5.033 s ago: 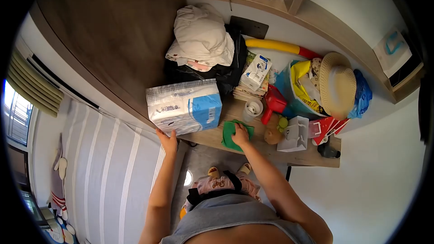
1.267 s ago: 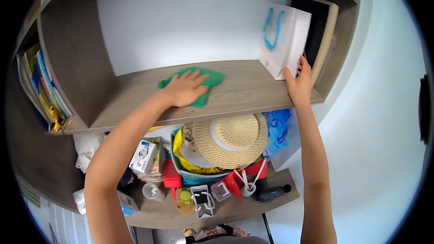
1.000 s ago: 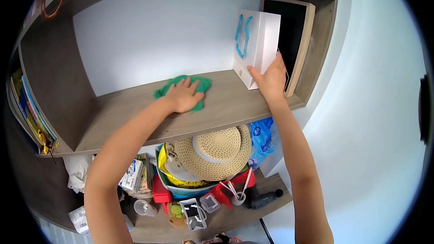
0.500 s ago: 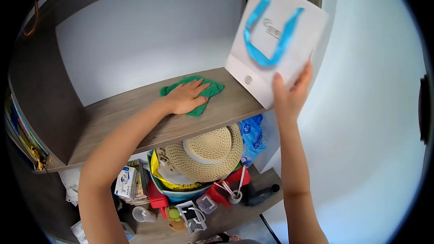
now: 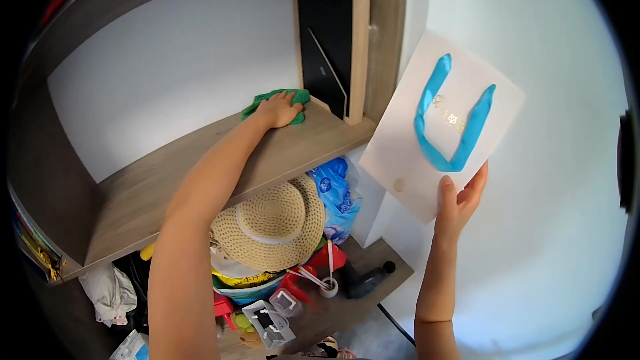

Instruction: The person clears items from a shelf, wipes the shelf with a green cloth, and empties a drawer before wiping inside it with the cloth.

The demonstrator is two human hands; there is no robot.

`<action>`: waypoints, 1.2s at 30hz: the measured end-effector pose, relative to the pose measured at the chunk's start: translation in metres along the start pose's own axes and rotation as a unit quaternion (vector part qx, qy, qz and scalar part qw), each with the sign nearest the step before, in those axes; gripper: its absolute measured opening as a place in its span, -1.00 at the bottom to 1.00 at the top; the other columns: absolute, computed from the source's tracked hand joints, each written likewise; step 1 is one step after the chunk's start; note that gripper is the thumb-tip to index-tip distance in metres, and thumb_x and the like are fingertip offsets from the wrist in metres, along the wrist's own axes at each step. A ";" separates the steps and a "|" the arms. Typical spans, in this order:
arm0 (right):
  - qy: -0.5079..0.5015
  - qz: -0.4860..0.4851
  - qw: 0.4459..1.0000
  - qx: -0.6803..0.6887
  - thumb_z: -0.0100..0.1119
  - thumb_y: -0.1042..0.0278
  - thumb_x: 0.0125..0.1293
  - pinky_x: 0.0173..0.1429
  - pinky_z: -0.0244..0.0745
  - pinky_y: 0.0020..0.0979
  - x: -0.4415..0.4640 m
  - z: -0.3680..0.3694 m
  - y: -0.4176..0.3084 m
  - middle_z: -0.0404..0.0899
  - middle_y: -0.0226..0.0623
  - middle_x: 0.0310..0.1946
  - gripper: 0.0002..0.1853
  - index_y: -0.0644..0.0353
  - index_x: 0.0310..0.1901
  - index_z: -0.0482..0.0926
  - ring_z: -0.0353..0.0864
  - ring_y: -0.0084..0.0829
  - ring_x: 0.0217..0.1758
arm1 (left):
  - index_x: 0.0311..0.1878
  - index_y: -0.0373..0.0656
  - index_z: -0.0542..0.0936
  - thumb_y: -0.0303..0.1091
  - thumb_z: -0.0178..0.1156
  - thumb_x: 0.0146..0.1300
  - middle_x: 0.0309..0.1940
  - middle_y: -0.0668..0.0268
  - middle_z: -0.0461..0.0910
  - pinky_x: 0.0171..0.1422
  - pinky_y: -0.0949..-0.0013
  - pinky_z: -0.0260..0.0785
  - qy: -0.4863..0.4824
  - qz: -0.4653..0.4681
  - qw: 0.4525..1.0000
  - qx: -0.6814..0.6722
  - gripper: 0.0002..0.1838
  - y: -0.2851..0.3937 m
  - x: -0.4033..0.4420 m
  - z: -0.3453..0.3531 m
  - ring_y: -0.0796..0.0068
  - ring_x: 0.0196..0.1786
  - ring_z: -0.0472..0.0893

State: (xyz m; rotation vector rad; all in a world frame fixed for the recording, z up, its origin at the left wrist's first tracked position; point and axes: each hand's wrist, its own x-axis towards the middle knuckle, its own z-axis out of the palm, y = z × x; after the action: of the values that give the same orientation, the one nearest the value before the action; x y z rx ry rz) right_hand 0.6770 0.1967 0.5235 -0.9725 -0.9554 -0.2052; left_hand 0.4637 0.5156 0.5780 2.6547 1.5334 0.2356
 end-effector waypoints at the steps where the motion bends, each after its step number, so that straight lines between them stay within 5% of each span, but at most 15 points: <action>1: 0.005 0.006 1.000 -0.003 0.08 0.54 0.07 0.25 0.30 -0.27 -0.002 -0.006 0.001 0.20 0.03 0.28 -0.19 0.28 0.40 -0.01 0.28 -0.21 0.31 | 0.47 -0.02 0.03 0.14 -0.34 0.33 0.49 0.14 -0.12 0.52 0.00 -0.22 -0.003 0.002 1.000 0.002 -0.28 0.002 0.003 0.001 0.16 0.53 -0.11; 14: 0.046 0.035 0.998 0.040 0.12 0.47 0.13 0.25 0.29 -0.27 -0.019 -0.010 0.008 0.23 -0.02 0.24 -0.17 0.28 0.40 -0.09 0.26 -0.24 0.29 | 0.41 -0.26 0.11 0.19 -0.26 0.27 0.41 -0.15 0.01 0.47 -0.07 -0.11 0.047 -0.023 0.998 0.029 -0.19 0.112 -0.106 0.012 -0.11 0.46 0.03; 18: 0.064 -0.004 0.994 0.087 0.09 0.31 0.21 0.39 0.03 -0.22 -0.022 0.008 -0.005 0.10 -0.06 0.32 -0.20 0.27 0.41 -0.10 0.14 -0.22 0.35 | 0.38 -0.26 0.16 0.13 -0.17 0.31 0.39 -0.14 0.08 0.46 -0.07 -0.09 0.085 0.107 0.990 0.042 -0.25 0.107 -0.144 0.016 -0.11 0.43 0.08; 21: 0.069 0.006 0.990 0.123 0.06 0.27 0.23 0.38 0.04 -0.24 -0.026 0.035 -0.010 0.07 -0.08 0.33 -0.22 0.26 0.41 -0.09 0.14 -0.25 0.34 | 0.38 -0.22 0.18 0.13 -0.21 0.34 0.39 -0.09 0.09 0.46 -0.07 -0.09 0.093 0.112 0.989 0.008 -0.28 0.074 -0.175 0.009 -0.07 0.44 0.09; 27: -0.079 0.008 0.983 0.167 0.21 0.35 0.20 0.25 0.24 -0.25 -0.019 0.132 -0.034 0.32 -0.09 0.11 -0.38 0.37 0.25 0.23 0.38 -0.24 0.16 | 0.43 -0.08 0.14 0.25 -0.33 0.33 0.44 0.05 0.03 0.49 -0.03 -0.15 0.050 -0.071 0.996 0.029 -0.25 -0.050 -0.242 -0.021 0.03 0.49 0.01; 29: -0.044 -0.201 0.979 -0.004 0.20 0.34 0.17 0.21 0.29 -0.19 -0.006 0.176 -0.025 0.34 -0.01 0.08 -0.36 0.28 0.27 0.23 0.39 -0.11 0.15 | 0.44 -0.04 0.12 0.28 -0.34 0.33 0.46 0.07 0.00 0.50 -0.03 -0.17 0.044 -0.143 0.988 0.038 -0.24 -0.109 -0.267 -0.029 0.05 0.50 -0.02; 36: -0.157 -0.140 0.958 -0.194 0.25 0.23 0.11 0.10 0.39 -0.07 0.023 0.248 0.007 0.23 0.16 0.10 -0.27 0.06 0.33 0.19 0.33 0.14 0.11 | 0.46 -0.03 0.04 0.27 -0.37 0.33 0.47 0.05 -0.08 0.48 -0.14 -0.19 0.014 -0.376 0.924 0.065 -0.23 -0.218 -0.326 -0.058 -0.06 0.48 -0.04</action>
State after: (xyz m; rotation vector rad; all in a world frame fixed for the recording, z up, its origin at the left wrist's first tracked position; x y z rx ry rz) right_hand 0.5467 0.3988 0.5884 -1.2506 -1.3800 -0.5031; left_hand 0.1071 0.3416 0.5737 1.9244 2.4887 0.1183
